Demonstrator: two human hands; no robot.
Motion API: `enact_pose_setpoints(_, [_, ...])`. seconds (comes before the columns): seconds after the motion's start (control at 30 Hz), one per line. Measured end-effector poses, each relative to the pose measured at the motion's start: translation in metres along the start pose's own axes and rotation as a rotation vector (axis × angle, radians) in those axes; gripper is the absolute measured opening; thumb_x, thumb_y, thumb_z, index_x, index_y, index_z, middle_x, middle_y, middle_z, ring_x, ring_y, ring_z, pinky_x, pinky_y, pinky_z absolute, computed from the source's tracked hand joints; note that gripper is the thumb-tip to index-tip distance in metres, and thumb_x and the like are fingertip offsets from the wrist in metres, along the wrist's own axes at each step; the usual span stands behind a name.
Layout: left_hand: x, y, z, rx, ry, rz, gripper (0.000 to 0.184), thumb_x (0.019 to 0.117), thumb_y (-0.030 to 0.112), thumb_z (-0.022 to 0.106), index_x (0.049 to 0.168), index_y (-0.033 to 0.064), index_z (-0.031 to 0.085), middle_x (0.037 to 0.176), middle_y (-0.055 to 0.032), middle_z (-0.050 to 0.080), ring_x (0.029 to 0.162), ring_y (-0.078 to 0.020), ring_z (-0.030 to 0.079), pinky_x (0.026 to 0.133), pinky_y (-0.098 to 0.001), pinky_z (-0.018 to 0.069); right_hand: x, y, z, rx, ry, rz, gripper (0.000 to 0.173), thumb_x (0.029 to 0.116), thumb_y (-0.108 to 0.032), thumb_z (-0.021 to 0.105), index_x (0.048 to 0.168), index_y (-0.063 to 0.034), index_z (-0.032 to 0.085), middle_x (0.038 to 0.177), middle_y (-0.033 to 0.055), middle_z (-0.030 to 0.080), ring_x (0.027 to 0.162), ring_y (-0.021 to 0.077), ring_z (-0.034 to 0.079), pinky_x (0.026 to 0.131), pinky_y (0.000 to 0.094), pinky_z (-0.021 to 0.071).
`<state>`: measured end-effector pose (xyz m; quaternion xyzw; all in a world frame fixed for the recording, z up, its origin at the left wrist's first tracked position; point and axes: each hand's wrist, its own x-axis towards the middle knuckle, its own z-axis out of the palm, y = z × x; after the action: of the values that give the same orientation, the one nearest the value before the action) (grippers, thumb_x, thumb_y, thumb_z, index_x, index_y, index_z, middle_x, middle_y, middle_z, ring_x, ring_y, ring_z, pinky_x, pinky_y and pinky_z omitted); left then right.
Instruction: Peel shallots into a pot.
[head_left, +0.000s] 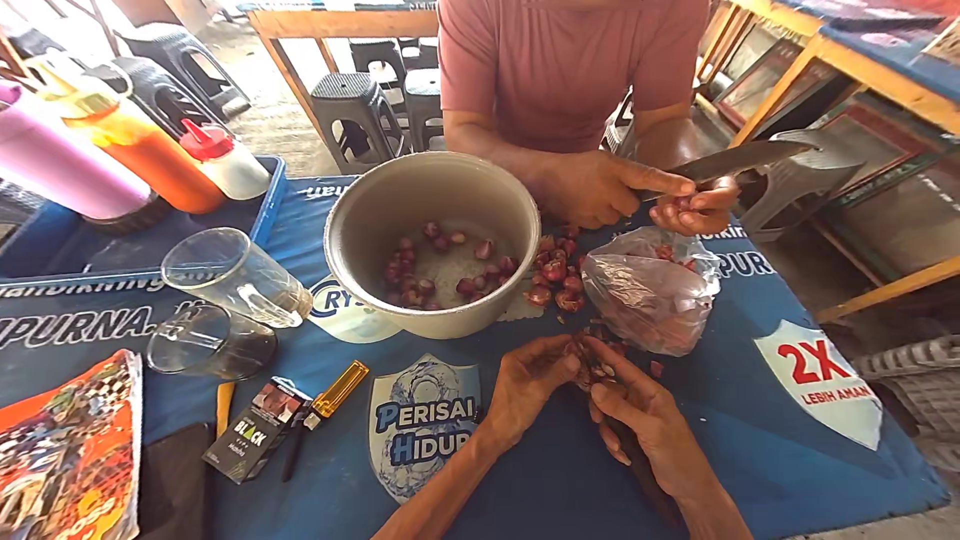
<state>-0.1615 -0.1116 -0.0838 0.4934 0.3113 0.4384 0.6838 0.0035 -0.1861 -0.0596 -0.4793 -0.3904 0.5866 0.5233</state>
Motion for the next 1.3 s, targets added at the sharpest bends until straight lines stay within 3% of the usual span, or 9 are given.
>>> enact_pose_setpoints(0.33, [0.000,-0.001,0.000,0.065,-0.050,0.019,0.030,0.0978,0.002,0.062,0.126,-0.0064,0.066,0.118,-0.0086,0.070,0.100,-0.0097,0.069,0.092,-0.0268,0.0579,-0.001,-0.001,-0.012,-0.088,-0.095,0.016,0.063,0.0990,-0.015,0.058,0.158,-0.0096,0.038,0.089,0.0011,0.067,0.049,0.0054,0.054,0.038,0.0184,0.0469])
enact_pose_setpoints(0.57, [-0.001,-0.006,-0.002,0.060,-0.035,0.061,0.023,0.0970,0.001,0.062,0.117,-0.0084,0.068,0.103,-0.0054,0.073,0.086,-0.0064,0.070,0.083,-0.0245,0.0595,0.000,-0.001,-0.007,-0.076,-0.071,0.049,0.060,0.0992,-0.014,0.056,0.157,-0.0090,0.041,0.086,0.0000,0.066,0.047,0.0048,0.053,0.038,0.0183,0.0460])
enact_pose_setpoints(0.73, [-0.002,-0.010,-0.001,0.103,0.006,0.114,0.021,0.0945,0.003,0.067,0.113,-0.0079,0.071,0.100,-0.0064,0.072,0.085,-0.0075,0.070,0.081,-0.0240,0.0602,0.001,-0.004,-0.002,-0.037,-0.010,0.077,0.053,0.0970,-0.012,0.057,0.149,-0.0077,0.049,0.086,0.0026,0.065,0.047,0.0063,0.053,0.036,0.0191,0.0452])
enact_pose_setpoints(0.97, [-0.004,-0.011,0.001,0.180,0.027,0.159,0.025,0.0930,0.005,0.071,0.115,-0.0081,0.071,0.101,-0.0083,0.072,0.088,-0.0069,0.070,0.082,-0.0219,0.0597,0.004,-0.001,0.008,0.016,0.092,0.075,0.041,0.0974,-0.010,0.056,0.138,-0.0051,0.053,0.078,0.0042,0.064,0.044,0.0062,0.053,0.034,0.0188,0.0444])
enact_pose_setpoints(1.17, [-0.007,-0.011,0.006,0.228,0.011,0.163,0.028,0.0923,0.006,0.072,0.118,-0.0060,0.071,0.104,-0.0090,0.071,0.090,-0.0069,0.070,0.083,-0.0206,0.0596,0.010,-0.002,0.010,0.102,0.180,0.122,0.025,0.1028,-0.009,0.050,0.126,-0.0021,0.057,0.070,0.0029,0.059,0.042,0.0058,0.051,0.034,0.0198,0.0448])
enact_pose_setpoints(1.3, [-0.004,-0.009,0.003,0.190,-0.001,0.137,0.028,0.0964,0.005,0.066,0.122,-0.0073,0.068,0.107,-0.0091,0.072,0.090,-0.0077,0.070,0.084,-0.0236,0.0600,0.011,-0.007,-0.002,0.173,0.042,0.147,0.035,0.1028,-0.013,0.047,0.136,-0.0048,0.054,0.071,0.0006,0.059,0.043,0.0037,0.051,0.036,0.0175,0.0443])
